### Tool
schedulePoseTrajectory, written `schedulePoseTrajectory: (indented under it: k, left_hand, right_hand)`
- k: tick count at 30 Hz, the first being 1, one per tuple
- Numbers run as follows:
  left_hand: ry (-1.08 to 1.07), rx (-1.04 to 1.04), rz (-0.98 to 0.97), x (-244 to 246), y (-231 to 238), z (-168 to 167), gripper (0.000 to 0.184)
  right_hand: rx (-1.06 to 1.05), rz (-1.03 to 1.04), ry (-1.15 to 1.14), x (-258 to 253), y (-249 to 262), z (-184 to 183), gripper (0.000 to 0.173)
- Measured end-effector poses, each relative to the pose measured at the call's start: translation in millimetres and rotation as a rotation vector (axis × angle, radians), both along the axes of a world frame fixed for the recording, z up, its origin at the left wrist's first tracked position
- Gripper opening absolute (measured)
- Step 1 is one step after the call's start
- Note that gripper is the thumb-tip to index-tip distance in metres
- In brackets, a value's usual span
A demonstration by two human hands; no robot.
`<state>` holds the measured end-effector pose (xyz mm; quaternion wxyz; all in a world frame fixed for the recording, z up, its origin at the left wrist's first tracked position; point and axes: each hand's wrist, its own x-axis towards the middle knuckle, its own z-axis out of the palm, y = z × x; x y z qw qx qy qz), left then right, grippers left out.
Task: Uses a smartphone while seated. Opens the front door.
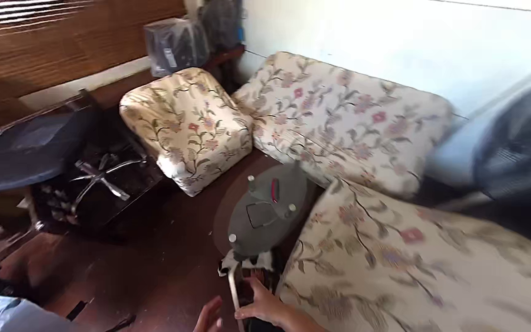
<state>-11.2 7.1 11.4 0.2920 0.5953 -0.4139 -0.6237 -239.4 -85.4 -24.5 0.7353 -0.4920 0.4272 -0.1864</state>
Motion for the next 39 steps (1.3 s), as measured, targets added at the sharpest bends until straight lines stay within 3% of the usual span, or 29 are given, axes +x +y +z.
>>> schedulePoseTrajectory:
  k: [4,8,11,16,19,22,26,30,34,39]
  left_hand:
    - [0.249,-0.067,0.197,-51.8,47.1,39.1,0.107]
    - [0.410,-0.034,0.375,-85.9,85.4,56.6,0.077]
    - [0.369,0.001,0.375,-104.2,101.5,62.2,0.071]
    - [0.152,-0.145,0.237,-171.6,120.0,76.5,0.091]
    - [0.247,-0.155,0.043,-235.3,135.6,90.6,0.085]
    - [0.413,-0.035,-0.245,-317.7,158.4,103.5,0.075]
    - [0.618,0.137,-0.496,-462.6,221.0,116.4,0.063]
    - [0.637,0.192,-0.704,-584.8,287.2,145.3,0.061]
    - [0.724,0.165,-0.922,-665.5,332.5,162.7,0.072]
    - [0.704,0.096,-1.006,-735.0,364.8,175.7,0.076]
  right_hand:
    - [-0.162,0.001,0.098,-2.8,75.2,71.5,0.091]
    - [-0.205,-0.024,0.045,-26.6,124.0,92.4,0.064]
    - [0.022,-0.092,-0.006,-58.3,155.8,111.1,0.055]
    - [0.076,-0.364,-0.066,-127.7,208.5,144.4,0.044]
    - [0.058,-0.550,-0.036,-193.2,251.1,156.9,0.043]
    - [0.048,-0.738,-0.040,-280.5,315.8,162.7,0.037]
    - [-0.122,-0.912,0.111,-402.5,432.7,161.1,0.059]
    - [-0.228,-0.989,0.278,-493.0,530.3,197.3,0.076]
    - [-0.241,-1.088,0.291,-555.1,595.8,212.2,0.091]
    - [-0.374,-1.237,0.281,-595.1,638.9,206.5,0.102]
